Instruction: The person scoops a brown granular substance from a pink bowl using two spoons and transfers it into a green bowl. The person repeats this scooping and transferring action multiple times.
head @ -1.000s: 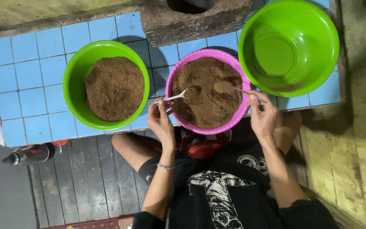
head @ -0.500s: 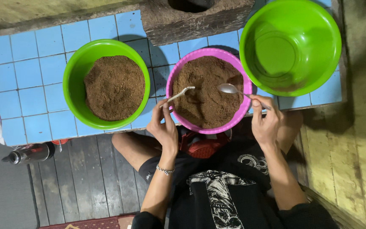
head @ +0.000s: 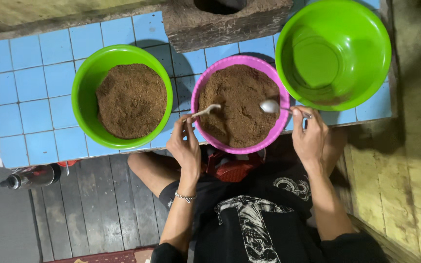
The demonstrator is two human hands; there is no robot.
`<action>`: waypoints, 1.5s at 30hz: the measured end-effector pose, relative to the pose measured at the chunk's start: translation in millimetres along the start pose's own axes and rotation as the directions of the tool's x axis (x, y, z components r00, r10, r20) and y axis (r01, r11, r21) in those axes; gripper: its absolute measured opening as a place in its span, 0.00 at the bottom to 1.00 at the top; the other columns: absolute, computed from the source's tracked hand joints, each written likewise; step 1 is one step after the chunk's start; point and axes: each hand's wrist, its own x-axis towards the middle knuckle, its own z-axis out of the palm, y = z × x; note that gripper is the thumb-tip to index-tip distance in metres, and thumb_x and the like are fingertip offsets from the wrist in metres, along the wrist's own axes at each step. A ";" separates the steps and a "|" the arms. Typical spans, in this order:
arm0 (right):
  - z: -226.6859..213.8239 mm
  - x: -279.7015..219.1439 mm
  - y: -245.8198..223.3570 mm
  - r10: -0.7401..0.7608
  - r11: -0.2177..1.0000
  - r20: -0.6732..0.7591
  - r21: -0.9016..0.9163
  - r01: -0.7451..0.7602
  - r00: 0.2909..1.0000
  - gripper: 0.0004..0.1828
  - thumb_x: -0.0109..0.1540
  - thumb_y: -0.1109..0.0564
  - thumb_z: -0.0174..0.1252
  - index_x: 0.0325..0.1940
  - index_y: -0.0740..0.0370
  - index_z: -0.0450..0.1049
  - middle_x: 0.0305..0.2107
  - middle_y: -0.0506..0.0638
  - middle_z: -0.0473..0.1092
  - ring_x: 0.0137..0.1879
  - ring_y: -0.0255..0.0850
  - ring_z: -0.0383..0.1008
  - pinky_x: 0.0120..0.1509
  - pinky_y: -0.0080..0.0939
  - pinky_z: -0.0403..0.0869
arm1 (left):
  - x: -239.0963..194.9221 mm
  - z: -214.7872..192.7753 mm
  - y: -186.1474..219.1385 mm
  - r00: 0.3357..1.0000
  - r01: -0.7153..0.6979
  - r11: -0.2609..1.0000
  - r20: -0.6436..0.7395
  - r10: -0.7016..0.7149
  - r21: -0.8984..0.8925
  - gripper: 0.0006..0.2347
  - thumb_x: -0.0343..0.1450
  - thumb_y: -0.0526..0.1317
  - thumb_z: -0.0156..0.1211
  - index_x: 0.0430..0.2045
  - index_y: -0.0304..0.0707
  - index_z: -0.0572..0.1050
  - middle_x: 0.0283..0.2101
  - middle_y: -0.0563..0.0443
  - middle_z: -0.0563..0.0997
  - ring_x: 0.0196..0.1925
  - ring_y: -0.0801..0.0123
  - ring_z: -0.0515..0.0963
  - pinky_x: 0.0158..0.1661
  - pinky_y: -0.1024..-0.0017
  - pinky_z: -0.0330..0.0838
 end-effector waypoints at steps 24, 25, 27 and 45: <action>45.5 -4.8 15.3 0.380 0.852 0.196 0.307 -0.425 0.904 0.09 0.73 0.56 0.54 0.49 0.63 0.77 0.21 0.53 0.75 0.20 0.37 0.70 0.23 0.35 0.71 | 5.1 57.1 -32.3 0.928 0.166 0.981 0.320 -0.189 0.099 0.06 0.73 0.42 0.58 0.30 0.44 0.80 0.19 0.48 0.82 0.29 0.51 0.84 0.35 0.58 0.73; 44.7 -4.8 15.1 0.379 0.852 0.194 0.308 -0.423 0.905 0.09 0.73 0.56 0.54 0.49 0.63 0.77 0.21 0.53 0.75 0.20 0.37 0.70 0.23 0.35 0.71 | 4.1 57.9 -35.5 0.929 0.164 0.981 0.320 -0.188 0.099 0.06 0.73 0.42 0.58 0.30 0.44 0.80 0.19 0.48 0.82 0.29 0.51 0.84 0.35 0.58 0.73; 42.6 -5.3 15.1 0.381 0.818 0.203 0.380 -0.431 0.902 0.10 0.73 0.56 0.53 0.49 0.64 0.76 0.25 0.57 0.76 0.21 0.35 0.69 0.23 0.31 0.70 | 1.9 60.5 -42.0 0.918 0.281 0.960 0.295 -0.265 -0.011 0.06 0.74 0.38 0.58 0.30 0.39 0.81 0.22 0.46 0.84 0.22 0.59 0.83 0.29 0.65 0.74; 29.9 -7.2 18.5 0.413 0.762 0.104 0.504 -0.407 0.905 0.09 0.74 0.59 0.51 0.51 0.69 0.74 0.26 0.61 0.74 0.27 0.38 0.73 0.25 0.30 0.70 | 11.0 47.3 -39.6 0.832 0.554 0.764 0.209 -0.513 -0.330 0.07 0.72 0.36 0.58 0.31 0.29 0.80 0.22 0.40 0.82 0.19 0.68 0.81 0.18 0.79 0.70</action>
